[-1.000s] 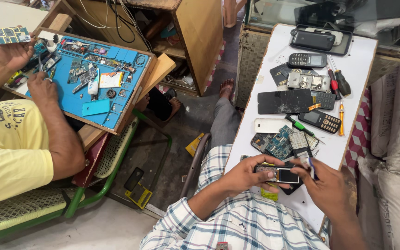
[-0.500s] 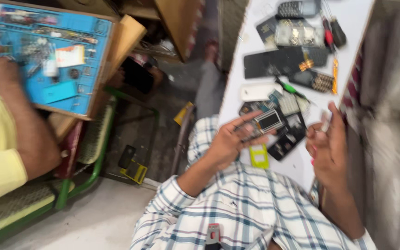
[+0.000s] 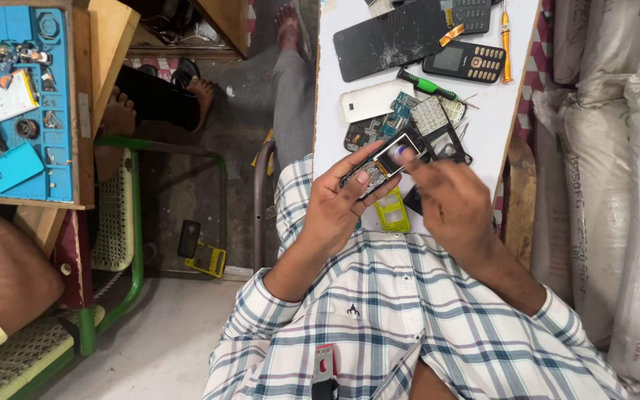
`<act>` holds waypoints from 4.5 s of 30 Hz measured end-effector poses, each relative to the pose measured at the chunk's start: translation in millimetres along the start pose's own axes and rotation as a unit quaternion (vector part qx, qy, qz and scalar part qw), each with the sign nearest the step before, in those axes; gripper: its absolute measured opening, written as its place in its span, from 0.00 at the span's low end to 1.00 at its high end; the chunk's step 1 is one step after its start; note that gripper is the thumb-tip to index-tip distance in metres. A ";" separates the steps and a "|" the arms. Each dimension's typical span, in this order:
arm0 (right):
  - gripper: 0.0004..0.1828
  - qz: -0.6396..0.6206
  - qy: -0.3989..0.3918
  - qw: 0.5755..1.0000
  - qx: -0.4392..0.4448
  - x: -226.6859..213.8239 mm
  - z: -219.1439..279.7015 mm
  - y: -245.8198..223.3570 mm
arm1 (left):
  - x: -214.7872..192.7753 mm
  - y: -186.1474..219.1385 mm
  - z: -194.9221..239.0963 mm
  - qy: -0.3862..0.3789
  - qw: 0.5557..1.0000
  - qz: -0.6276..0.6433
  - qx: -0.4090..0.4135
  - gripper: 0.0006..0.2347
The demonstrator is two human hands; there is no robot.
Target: The person cleans the screen and edges of a disassembled mobile phone using a small brush and a cleaning solution. They repeatedly wipe the display area and frame while holding the device in their left hand.
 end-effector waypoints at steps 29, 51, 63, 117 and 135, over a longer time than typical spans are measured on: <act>0.35 0.120 -0.062 0.991 -0.024 -2.9 -6.1 -16.6 | -10.8 -11.5 0.9 0.062 0.976 -0.184 0.096 0.14; 0.28 0.100 0.046 0.993 0.034 -28.7 -12.8 13.3 | -8.3 -1.0 2.7 0.085 0.979 -0.160 0.098 0.14; 0.29 0.082 -0.011 0.991 -0.107 -6.8 -5.2 14.1 | -15.0 -11.2 -0.8 0.087 0.996 -0.016 0.022 0.18; 0.37 0.116 -0.103 0.988 0.004 -14.1 -14.0 -12.6 | -5.3 19.0 14.0 0.081 0.907 -0.363 0.197 0.13; 0.33 0.147 -0.010 0.988 -0.045 -11.3 -16.8 -30.5 | -6.3 11.5 11.8 0.091 0.888 -0.404 0.200 0.13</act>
Point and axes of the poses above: each hand's wrist, its own z-axis away from the middle knuckle, its own x-axis out of the palm, y = z × x, the point moved 4 cm from there along -z, towards the middle knuckle, and after that the axes turned 3 degrees about -z, right-handed, at the moved point
